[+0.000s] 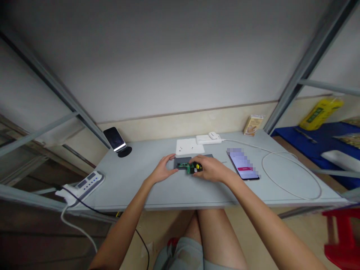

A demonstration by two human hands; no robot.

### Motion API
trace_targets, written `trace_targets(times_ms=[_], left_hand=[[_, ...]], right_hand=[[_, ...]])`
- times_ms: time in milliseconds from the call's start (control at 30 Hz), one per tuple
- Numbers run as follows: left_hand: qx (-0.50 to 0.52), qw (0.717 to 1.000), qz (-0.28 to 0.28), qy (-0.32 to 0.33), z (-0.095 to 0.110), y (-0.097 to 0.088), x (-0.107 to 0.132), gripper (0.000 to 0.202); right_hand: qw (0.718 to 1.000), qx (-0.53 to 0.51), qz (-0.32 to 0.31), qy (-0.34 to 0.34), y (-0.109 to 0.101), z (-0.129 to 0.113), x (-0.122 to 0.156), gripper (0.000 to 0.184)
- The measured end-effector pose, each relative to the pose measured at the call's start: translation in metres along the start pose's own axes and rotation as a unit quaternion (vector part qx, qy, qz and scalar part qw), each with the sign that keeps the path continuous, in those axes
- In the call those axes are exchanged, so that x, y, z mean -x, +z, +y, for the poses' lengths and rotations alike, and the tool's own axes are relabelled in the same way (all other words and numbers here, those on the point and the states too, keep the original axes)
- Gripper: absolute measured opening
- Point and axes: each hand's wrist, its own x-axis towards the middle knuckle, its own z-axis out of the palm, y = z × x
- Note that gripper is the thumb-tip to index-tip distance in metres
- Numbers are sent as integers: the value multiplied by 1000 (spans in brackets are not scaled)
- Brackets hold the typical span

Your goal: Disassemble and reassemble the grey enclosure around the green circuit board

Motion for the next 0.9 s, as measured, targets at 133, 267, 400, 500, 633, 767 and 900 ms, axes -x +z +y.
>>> trace_targets(times_ms=[133, 267, 400, 500, 633, 767, 900], left_hand=[[-23, 1000, 8, 2, 2, 2, 4, 68], [-56, 998, 17, -1, 9, 2, 8, 60], [-74, 997, 22, 9, 12, 2, 11, 57], [-82, 996, 22, 8, 12, 2, 12, 56], [-89, 996, 24, 8, 11, 3, 12, 55], [-98, 995, 29, 15, 9, 4, 12, 56], [-101, 994, 27, 14, 6, 6, 12, 57]], right_hand=[[1000, -1, -18, -14, 16, -6, 27, 41], [999, 31, 8, -6, 38, -9, 40, 43], [985, 108, 116, 70, 54, -8, 44, 39], [968, 162, 159, 103, 62, -1, 41, 36], [966, 176, 167, 88, 69, 12, 31, 40], [962, 188, 175, 97, 73, 17, 24, 47], [954, 200, 186, 120, 78, 14, 22, 48]])
